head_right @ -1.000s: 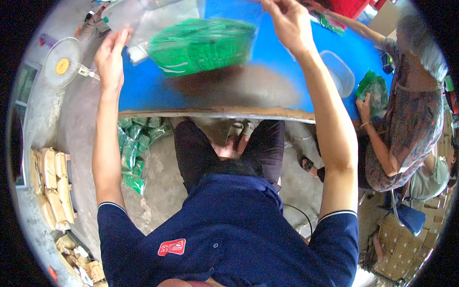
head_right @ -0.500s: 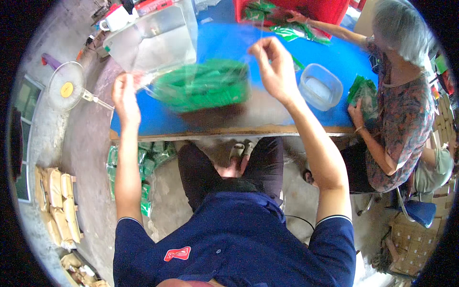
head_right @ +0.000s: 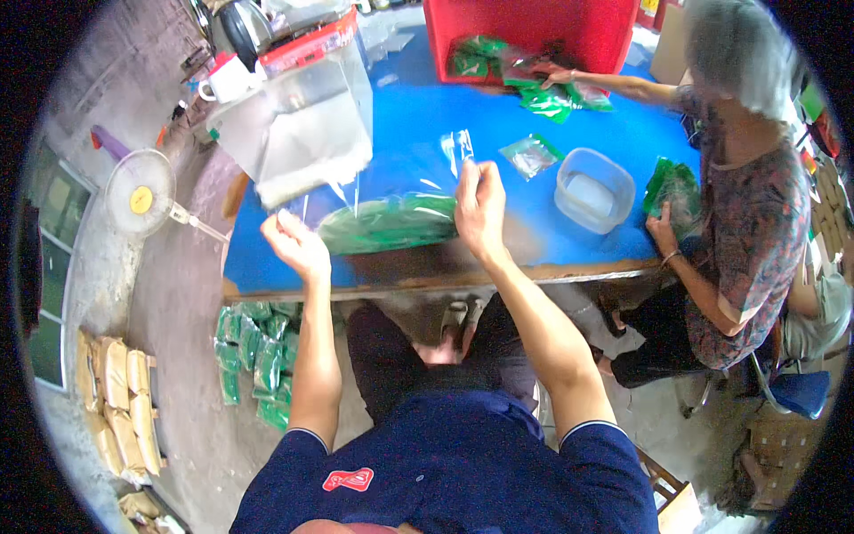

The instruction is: Gathering individual product packets from a bin and table, stacking them, and placing them into clear plastic bags for final packaging.

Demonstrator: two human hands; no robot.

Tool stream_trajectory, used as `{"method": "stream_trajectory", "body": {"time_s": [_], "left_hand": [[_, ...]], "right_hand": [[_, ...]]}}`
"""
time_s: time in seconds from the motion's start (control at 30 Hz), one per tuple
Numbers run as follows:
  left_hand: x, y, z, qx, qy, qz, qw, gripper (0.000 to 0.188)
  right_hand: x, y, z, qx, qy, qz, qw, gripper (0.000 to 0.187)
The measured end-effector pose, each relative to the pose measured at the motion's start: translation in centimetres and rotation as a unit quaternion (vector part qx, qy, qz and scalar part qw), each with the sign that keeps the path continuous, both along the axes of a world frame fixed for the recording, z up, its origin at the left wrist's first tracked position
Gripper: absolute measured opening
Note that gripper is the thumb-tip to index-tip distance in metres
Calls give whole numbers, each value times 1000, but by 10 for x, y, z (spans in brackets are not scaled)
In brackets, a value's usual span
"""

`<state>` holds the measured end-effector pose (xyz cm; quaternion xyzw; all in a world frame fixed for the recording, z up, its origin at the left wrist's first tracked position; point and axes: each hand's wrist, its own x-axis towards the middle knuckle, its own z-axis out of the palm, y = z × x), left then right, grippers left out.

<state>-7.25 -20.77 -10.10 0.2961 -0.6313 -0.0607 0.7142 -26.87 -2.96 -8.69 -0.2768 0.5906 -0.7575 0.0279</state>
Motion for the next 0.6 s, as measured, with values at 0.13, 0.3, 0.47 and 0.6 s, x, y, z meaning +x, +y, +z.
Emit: {"method": "stream_trajectory", "body": {"time_s": [0.13, 0.3, 0.47, 0.6], "left_hand": [[39, 37, -31, 97, 32, -61, 993, 15], [64, 51, -42, 233, -81, -90, 965, 21], [73, 46, -35, 348, -222, -71, 908, 29], [66, 43, -15, 548, -219, -161, 791, 30]], "right_hand": [[26, 48, -42, 5, -58, 79, 995, 39], [37, 66, -60, 109, -104, 60, 987, 43], [37, 62, -53, 266, 4, -3, 964, 45], [27, 71, -42, 390, 98, -1, 916, 41]]}}
